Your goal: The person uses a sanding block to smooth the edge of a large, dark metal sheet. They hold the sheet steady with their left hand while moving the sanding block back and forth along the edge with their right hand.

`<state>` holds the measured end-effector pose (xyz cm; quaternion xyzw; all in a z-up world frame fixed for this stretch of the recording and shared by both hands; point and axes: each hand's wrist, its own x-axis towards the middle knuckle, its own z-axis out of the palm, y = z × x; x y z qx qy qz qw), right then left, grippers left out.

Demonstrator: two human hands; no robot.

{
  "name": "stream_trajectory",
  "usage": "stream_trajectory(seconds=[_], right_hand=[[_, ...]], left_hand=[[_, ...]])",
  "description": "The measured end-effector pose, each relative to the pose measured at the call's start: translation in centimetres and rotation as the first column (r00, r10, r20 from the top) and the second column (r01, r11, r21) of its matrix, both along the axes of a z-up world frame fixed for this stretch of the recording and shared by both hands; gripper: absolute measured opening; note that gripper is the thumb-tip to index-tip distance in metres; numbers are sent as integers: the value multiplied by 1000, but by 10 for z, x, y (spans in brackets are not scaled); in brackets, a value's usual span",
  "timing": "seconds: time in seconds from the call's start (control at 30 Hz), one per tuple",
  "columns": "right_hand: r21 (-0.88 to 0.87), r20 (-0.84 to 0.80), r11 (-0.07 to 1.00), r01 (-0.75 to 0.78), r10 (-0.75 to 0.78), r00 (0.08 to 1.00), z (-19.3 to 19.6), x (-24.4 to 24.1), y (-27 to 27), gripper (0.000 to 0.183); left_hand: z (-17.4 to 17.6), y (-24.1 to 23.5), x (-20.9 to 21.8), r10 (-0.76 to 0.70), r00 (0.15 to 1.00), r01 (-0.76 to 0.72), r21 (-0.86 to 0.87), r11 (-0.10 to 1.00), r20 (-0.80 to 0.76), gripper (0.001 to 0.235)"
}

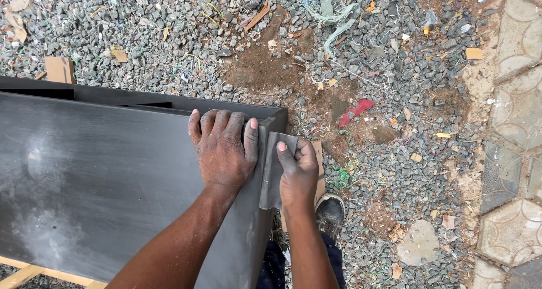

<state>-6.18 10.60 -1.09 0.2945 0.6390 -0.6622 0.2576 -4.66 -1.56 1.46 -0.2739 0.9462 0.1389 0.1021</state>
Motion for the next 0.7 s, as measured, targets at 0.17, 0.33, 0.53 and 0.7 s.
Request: stream_trajectory(seconds=[0.17,0.33,0.53,0.7], right_hand=[[227,-238,972,-59,114,965,25,6,-11,15],[296,-157,949,-112,164,974,31,13,-11,13],[322,-265,930,-178,270,926,32,-6,-18,18],[399,-164,882,-252,339,926,40,-10,-19,24]], left_hand=[[-1,-1,0,0,999,0,-4,1000,-40,49],[-2,-2,0,-1,999,1,13,1000,-33,47],[0,-3,0,4,999,-4,2,1000,-37,46],[-4,0,1,24,1000,-24,-5,1000,-13,47]])
